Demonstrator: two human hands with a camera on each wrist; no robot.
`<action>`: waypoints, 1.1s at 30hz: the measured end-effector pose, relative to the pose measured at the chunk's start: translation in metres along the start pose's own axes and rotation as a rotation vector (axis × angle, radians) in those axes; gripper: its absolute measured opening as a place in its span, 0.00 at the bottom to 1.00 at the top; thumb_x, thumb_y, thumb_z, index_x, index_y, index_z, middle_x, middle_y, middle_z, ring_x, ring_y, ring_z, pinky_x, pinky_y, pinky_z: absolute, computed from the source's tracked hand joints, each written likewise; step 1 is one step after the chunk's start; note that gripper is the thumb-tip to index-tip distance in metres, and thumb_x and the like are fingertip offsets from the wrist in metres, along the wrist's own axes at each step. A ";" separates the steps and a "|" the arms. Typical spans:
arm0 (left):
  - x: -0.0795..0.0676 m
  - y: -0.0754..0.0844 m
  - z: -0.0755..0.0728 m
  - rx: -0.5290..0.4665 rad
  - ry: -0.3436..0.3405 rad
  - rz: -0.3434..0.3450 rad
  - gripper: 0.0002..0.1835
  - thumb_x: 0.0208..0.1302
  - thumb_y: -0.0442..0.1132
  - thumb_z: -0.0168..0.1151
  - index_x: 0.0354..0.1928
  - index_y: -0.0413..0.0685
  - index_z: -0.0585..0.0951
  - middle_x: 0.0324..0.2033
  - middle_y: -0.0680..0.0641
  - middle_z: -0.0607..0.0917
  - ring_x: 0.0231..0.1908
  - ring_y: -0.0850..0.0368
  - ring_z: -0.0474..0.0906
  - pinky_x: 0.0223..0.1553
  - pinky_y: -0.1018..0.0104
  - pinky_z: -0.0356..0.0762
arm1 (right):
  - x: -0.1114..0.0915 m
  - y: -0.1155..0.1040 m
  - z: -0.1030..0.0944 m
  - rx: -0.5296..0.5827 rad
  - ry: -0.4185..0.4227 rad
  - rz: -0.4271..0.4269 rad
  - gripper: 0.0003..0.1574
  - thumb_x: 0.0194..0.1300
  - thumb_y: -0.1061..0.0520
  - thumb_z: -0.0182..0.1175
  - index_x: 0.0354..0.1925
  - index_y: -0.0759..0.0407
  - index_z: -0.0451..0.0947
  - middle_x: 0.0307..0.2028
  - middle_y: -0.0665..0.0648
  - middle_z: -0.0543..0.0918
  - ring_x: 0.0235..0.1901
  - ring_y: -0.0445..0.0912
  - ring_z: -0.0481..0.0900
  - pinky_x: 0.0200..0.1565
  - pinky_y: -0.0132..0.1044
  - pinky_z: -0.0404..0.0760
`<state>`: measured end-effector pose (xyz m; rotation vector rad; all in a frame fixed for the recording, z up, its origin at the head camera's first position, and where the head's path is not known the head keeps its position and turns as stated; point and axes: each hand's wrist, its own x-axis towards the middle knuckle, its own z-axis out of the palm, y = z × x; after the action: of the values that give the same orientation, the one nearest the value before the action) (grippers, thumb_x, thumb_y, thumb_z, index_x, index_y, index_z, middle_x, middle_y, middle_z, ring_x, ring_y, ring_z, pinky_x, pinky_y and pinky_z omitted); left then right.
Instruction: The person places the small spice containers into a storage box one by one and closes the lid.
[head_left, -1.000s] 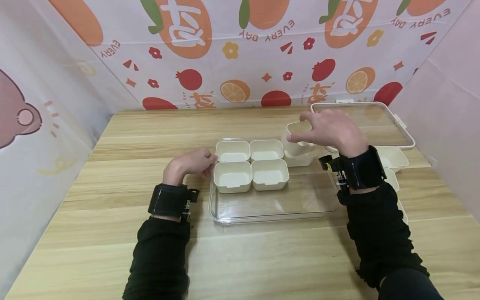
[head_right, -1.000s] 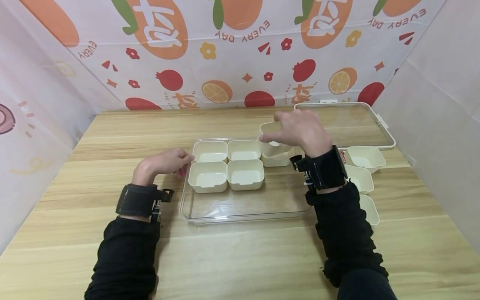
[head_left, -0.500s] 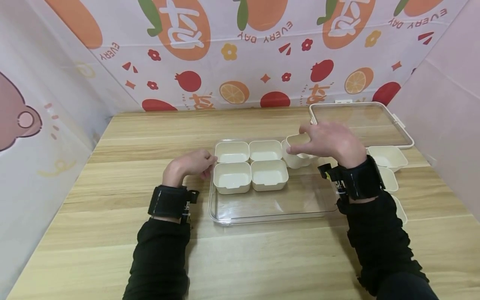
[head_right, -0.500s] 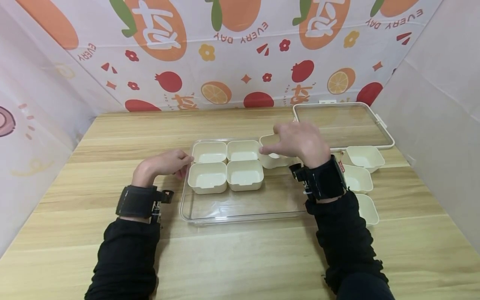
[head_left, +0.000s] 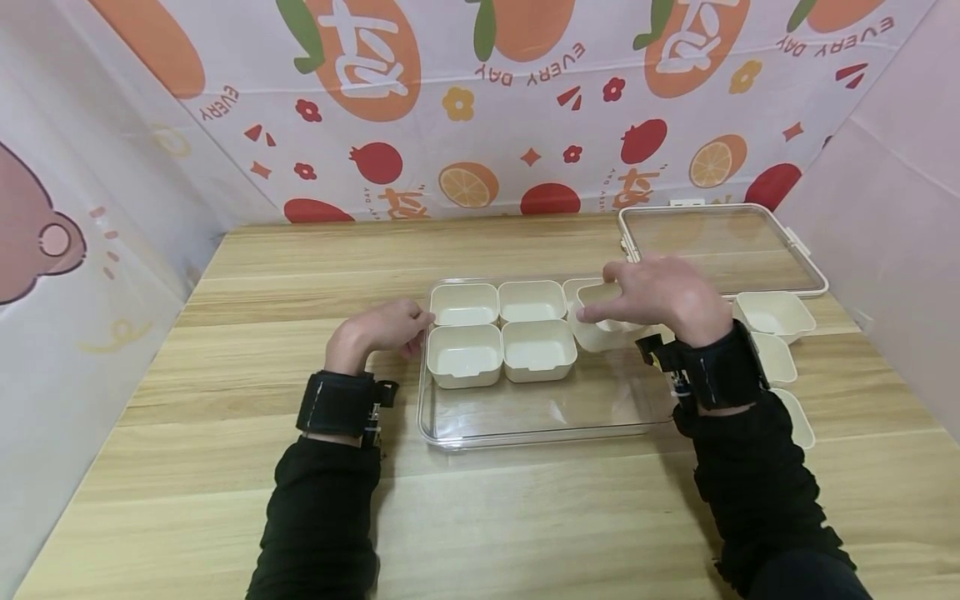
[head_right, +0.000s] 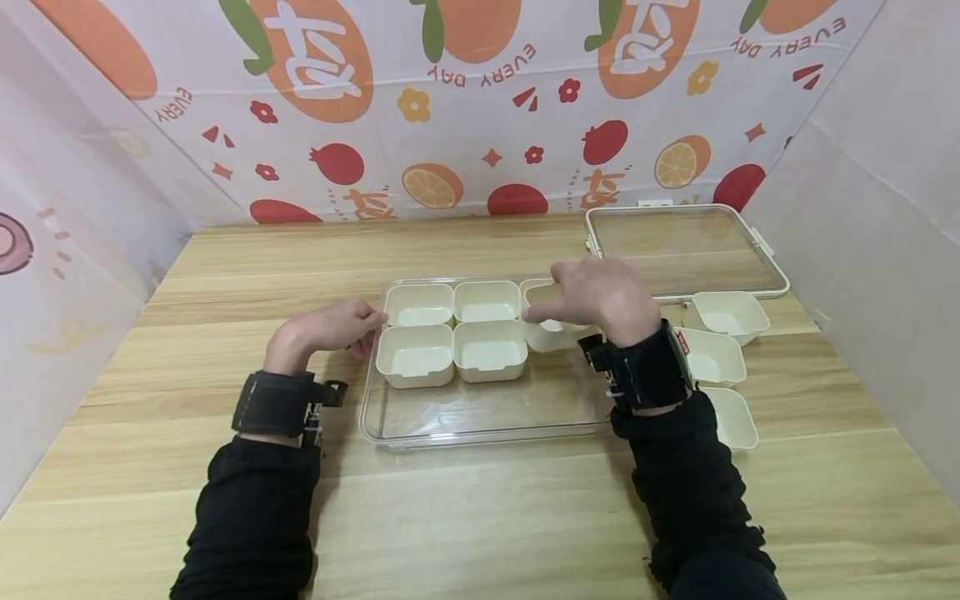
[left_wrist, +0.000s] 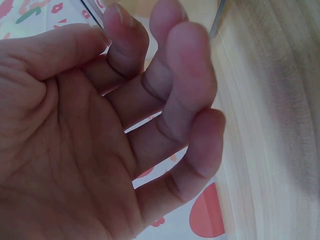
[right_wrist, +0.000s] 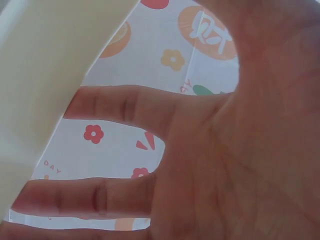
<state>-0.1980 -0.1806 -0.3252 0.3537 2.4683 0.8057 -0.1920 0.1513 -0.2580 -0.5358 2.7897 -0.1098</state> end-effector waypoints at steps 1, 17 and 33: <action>0.000 0.000 0.000 0.000 0.000 0.000 0.19 0.72 0.40 0.37 0.27 0.38 0.73 0.27 0.41 0.78 0.27 0.51 0.76 0.39 0.53 0.74 | -0.001 -0.001 0.000 -0.009 0.002 -0.004 0.48 0.53 0.25 0.49 0.57 0.58 0.66 0.52 0.64 0.74 0.48 0.55 0.70 0.47 0.55 0.70; 0.000 0.003 0.000 -0.013 0.005 -0.004 0.20 0.72 0.40 0.36 0.26 0.37 0.72 0.26 0.41 0.76 0.28 0.50 0.75 0.37 0.55 0.75 | -0.006 -0.003 0.009 -0.037 -0.005 0.032 0.42 0.51 0.27 0.51 0.50 0.57 0.71 0.40 0.56 0.78 0.35 0.48 0.73 0.33 0.45 0.72; 0.000 0.001 0.001 -0.009 0.002 -0.008 0.20 0.72 0.40 0.36 0.25 0.38 0.72 0.26 0.41 0.77 0.27 0.51 0.75 0.37 0.55 0.75 | -0.003 -0.008 0.023 -0.112 -0.026 0.072 0.44 0.51 0.26 0.49 0.49 0.59 0.71 0.42 0.60 0.77 0.37 0.53 0.73 0.36 0.55 0.73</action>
<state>-0.1976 -0.1796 -0.3251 0.3394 2.4661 0.8139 -0.1793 0.1448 -0.2779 -0.4584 2.7985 0.0688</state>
